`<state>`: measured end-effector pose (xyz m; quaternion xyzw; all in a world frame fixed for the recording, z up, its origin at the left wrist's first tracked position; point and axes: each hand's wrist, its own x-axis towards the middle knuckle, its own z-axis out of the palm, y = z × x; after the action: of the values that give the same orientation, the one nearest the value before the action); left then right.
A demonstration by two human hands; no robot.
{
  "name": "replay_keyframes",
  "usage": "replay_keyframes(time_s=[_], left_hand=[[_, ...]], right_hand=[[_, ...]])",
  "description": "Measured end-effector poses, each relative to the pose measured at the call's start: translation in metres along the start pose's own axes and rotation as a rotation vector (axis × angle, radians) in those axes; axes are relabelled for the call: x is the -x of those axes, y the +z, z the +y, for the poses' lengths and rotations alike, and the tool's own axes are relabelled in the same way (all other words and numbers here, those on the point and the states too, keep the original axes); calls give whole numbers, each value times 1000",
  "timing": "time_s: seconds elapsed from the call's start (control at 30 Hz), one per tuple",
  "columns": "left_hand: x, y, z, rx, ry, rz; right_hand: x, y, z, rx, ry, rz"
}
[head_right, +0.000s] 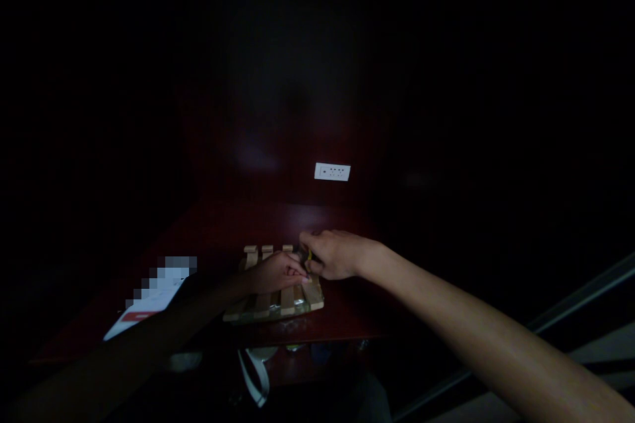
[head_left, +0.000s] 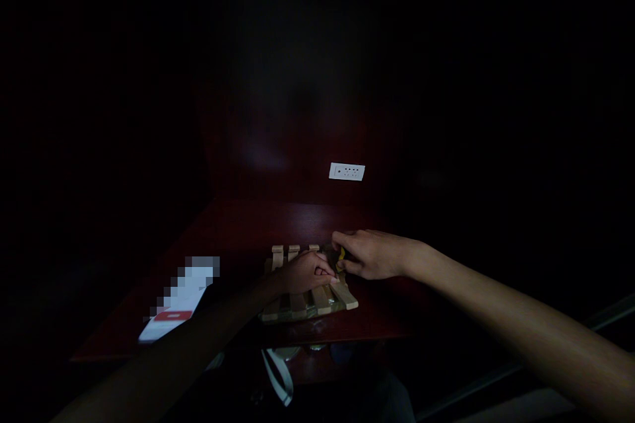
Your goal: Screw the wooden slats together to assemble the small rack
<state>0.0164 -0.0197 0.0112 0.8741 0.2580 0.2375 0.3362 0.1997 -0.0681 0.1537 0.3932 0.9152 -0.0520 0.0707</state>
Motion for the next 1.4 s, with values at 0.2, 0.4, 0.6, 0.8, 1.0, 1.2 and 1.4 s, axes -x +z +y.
replay_keyframes(time_s=[0.2,0.4,0.6,0.8,1.0,1.2,1.4], left_hand=[[1,1,-2,-31,1,11],[1,1,-1,-24,-6,-1],[1,1,-2,-11,-15,7],[0,2,-7,-31,5,-3],[0,3,-8,-17,30,2],[0,1,-3,-76,8,1],[1,0,3,-10,9,7]], right_hand=[[-3,5,2,-3,-24,16],[-6,4,1,25,21,1],[-1,1,-2,19,-35,-17],[-2,1,-2,96,48,-18],[0,-2,-5,34,11,-39],[-3,3,1,105,32,0],[-2,3,-2,133,58,10]])
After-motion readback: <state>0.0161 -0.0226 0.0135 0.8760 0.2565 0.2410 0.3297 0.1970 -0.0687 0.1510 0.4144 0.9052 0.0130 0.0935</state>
